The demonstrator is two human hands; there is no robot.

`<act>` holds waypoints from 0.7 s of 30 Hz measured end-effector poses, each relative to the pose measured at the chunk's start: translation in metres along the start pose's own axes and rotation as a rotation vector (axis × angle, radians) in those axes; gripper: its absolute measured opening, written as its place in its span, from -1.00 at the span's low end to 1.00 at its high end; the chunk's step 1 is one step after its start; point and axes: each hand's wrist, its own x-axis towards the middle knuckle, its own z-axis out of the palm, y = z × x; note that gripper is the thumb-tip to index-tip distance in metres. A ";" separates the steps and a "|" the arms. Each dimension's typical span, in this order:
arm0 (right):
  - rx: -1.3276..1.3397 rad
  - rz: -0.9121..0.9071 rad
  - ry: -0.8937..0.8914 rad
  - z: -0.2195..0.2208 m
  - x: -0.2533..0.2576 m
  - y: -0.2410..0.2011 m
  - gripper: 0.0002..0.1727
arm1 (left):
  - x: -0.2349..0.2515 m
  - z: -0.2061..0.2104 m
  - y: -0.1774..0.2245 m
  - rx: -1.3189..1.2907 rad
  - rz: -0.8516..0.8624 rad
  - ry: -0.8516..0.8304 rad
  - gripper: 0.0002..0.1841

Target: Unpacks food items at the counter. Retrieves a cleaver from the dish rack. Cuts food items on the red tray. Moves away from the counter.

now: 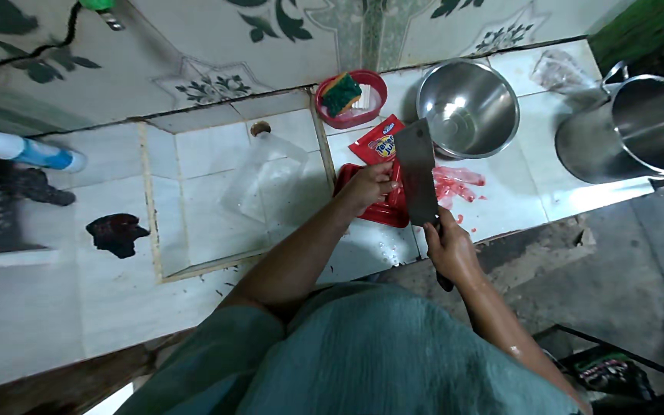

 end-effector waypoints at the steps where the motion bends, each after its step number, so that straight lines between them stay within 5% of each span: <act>1: 0.008 -0.013 0.008 0.000 -0.002 0.000 -0.55 | 0.001 -0.003 -0.001 -0.004 0.008 0.009 -0.41; 18: 0.024 -0.040 -0.041 0.006 -0.010 -0.001 -0.55 | 0.002 -0.002 -0.016 -0.156 0.050 0.067 -0.43; 21: 0.119 0.001 -0.061 0.003 -0.013 0.001 -0.55 | 0.000 -0.016 -0.017 -0.011 0.057 0.114 -0.42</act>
